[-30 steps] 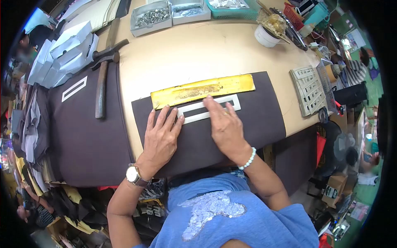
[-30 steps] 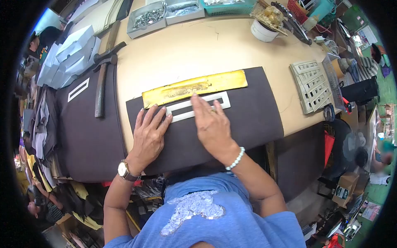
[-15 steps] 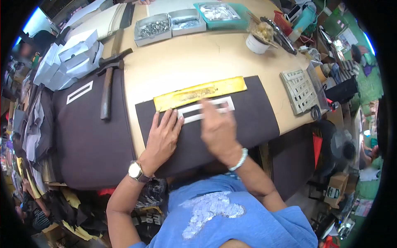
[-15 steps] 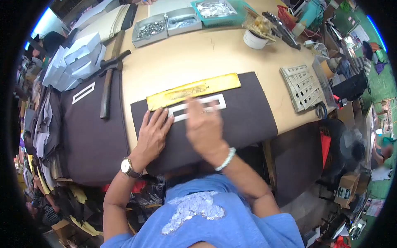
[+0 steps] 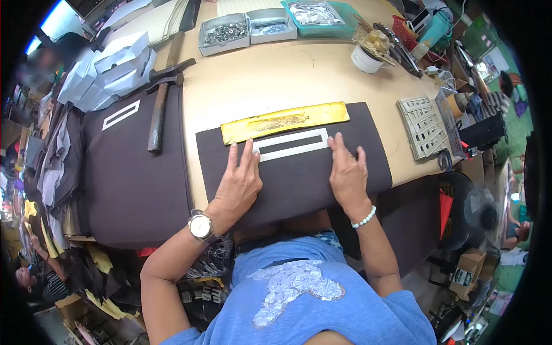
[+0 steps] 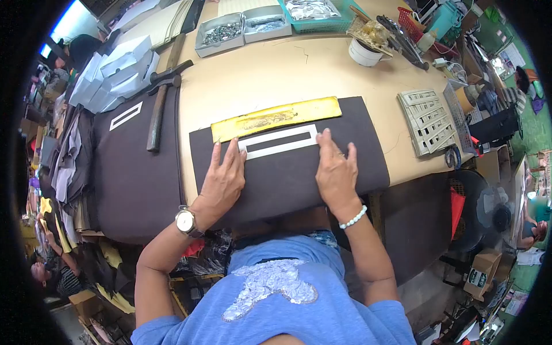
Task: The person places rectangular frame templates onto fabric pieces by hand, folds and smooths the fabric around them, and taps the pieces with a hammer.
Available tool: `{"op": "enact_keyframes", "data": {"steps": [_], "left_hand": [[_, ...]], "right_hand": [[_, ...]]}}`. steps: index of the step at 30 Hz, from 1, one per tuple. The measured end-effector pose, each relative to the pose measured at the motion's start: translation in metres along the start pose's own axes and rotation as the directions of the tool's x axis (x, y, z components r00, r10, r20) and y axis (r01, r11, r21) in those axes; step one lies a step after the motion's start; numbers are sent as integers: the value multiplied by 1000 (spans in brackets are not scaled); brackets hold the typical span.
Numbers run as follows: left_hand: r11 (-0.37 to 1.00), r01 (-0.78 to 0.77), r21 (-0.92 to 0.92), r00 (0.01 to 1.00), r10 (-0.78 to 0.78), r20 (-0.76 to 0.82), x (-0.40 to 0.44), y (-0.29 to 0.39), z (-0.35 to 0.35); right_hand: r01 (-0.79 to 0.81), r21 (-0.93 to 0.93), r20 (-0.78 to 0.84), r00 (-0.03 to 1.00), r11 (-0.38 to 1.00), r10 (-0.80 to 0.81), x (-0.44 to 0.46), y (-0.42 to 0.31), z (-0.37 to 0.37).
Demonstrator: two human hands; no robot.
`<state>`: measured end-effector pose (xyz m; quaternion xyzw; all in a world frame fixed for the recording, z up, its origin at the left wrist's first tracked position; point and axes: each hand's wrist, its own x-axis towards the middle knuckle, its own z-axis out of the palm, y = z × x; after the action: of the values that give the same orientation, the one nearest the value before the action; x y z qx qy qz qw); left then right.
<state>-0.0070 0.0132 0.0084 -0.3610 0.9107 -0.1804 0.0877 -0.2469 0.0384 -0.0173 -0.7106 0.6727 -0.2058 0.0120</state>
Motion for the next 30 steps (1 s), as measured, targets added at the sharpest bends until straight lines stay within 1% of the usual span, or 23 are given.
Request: {"op": "enact_keyframes", "data": {"steps": [3,5,6,8,9,10,11,12,13,14,16,17,18,19,21,22,25,28,30], "left_hand": [[982,-34,187,999,40,-26,2,7,3],[968,-40,250,999,34,31,-1,10,-4],[959,-43,280,998,28,59,-2,11,-7],[966,0,259,995,-26,96,-9,12,-7],[968,25,249,992,-55,117,-13,12,-7],[984,77,158,985,-99,139,-17,12,-6],[981,193,-16,975,-191,110,-22,11,-5],[935,297,-192,954,-284,93,-27,10,-3],[850,381,-363,922,-376,88,-32,8,-1],[752,429,-501,895,-429,122,-41,8,2],[589,519,-620,771,-635,42,-50,16,0],[491,540,-683,686,-728,19,-54,22,0],[448,612,-651,636,-768,69,-58,27,4],[445,627,-639,628,-775,76,-59,30,6],[436,665,-607,602,-793,90,-57,32,9],[434,660,-613,608,-788,97,-56,31,9],[396,663,-636,598,-791,131,-54,29,10],[413,652,-636,618,-776,129,-56,28,8],[418,649,-636,624,-771,130,-55,26,8]], "right_hand": [[-12,-76,2,1000,997,12,1,4,-2],[-17,-106,-4,1000,994,16,2,0,-1],[2,-149,-28,1000,989,-6,3,0,0],[39,-229,-69,996,973,-56,6,-3,3],[73,-268,-42,995,961,-87,10,-6,3],[107,-307,-14,993,946,-117,15,-10,1],[142,-346,12,989,928,-147,22,-14,-3],[141,-339,137,985,930,-100,32,-19,-11],[140,-334,259,965,932,-53,44,-24,-22],[138,-332,373,928,933,-5,57,-28,-27],[141,-232,313,948,962,-63,82,-24,-29],[151,-185,287,953,971,-94,93,-20,-29],[253,-144,217,951,957,-219,99,-14,-21],[346,-80,194,925,935,-326,105,-9,-9],[531,52,129,836,846,-533,120,-4,17],[448,90,205,866,890,-457,129,-5,26],[332,-98,292,911,938,-292,183,-1,38],[281,-208,20,959,937,-283,211,19,63],[378,77,128,914,923,-385,202,16,58]]}}
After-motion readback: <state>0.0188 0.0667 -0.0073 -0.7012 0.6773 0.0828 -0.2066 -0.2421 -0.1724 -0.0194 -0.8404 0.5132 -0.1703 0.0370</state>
